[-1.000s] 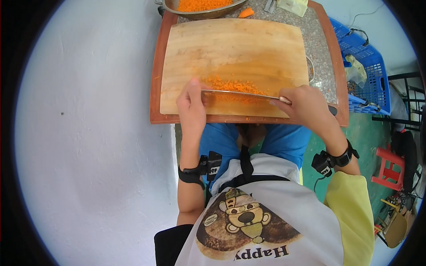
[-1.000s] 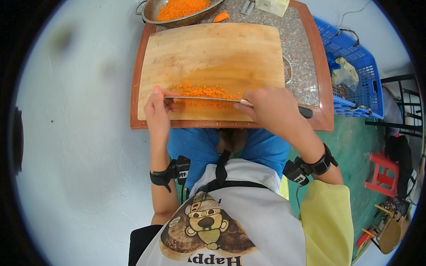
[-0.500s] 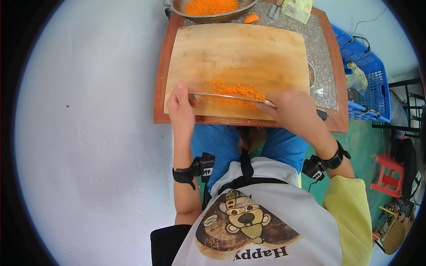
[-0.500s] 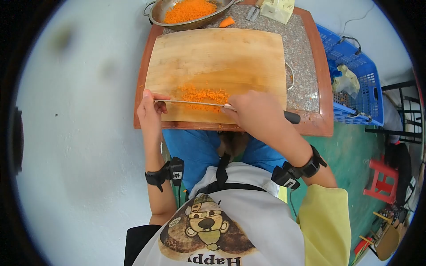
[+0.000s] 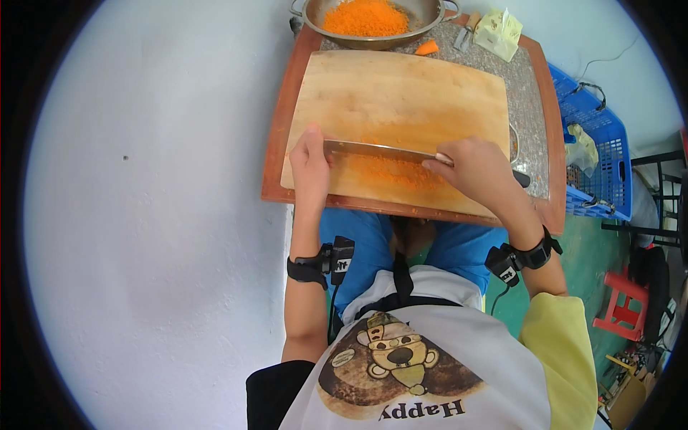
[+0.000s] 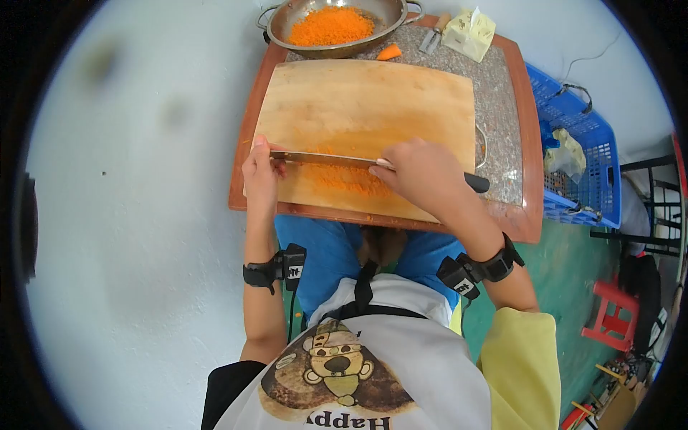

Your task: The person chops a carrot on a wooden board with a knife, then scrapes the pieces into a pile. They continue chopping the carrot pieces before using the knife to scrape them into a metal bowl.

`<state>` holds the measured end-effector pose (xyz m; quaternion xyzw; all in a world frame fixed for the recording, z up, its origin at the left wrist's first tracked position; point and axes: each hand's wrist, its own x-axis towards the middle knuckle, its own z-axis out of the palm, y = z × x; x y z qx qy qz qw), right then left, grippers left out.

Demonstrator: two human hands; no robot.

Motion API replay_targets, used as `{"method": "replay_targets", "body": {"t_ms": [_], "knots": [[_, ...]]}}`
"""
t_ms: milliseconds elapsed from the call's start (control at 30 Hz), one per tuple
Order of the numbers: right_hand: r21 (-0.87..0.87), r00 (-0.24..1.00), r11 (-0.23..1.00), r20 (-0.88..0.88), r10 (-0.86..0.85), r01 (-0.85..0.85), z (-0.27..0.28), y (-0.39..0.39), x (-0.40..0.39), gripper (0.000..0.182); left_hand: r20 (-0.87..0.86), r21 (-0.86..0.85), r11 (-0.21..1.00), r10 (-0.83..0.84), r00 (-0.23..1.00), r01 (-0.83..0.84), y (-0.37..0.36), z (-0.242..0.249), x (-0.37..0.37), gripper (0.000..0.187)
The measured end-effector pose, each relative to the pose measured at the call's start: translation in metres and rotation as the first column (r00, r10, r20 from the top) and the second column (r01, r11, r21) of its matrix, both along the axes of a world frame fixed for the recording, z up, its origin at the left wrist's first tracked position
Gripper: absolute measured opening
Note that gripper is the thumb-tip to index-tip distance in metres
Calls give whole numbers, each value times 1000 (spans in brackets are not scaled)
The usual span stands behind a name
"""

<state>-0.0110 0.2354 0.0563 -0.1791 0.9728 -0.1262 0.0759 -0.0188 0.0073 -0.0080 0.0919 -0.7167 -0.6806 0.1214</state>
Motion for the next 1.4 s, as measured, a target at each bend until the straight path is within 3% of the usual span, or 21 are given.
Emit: {"method": "replay_targets", "body": {"t_ms": [67,200,267,400,567,1400], "knots": [[-106,996,994,-83,23,-32,-5,5,0,32,36,-4,1000,-24,999,24,3,7,-2,44],[-90,994,996,-114,-3,-7,-3,6,0,32,77,-29,999,-40,996,42,3,-3,-7,49],[-36,1000,999,-3,-1,1,4,7,-2,30,70,-18,998,-51,996,52,5,1,-8,48],[-26,999,1000,-44,-13,12,2,14,5,30,58,-27,998,-61,996,63,11,2,-2,48],[-4,997,998,37,-69,69,5,21,13,30,55,-43,994,-94,994,97,19,4,4,47],[-55,999,998,-44,-14,11,7,24,9,31,-20,-51,998,-42,999,41,22,11,6,43]]}}
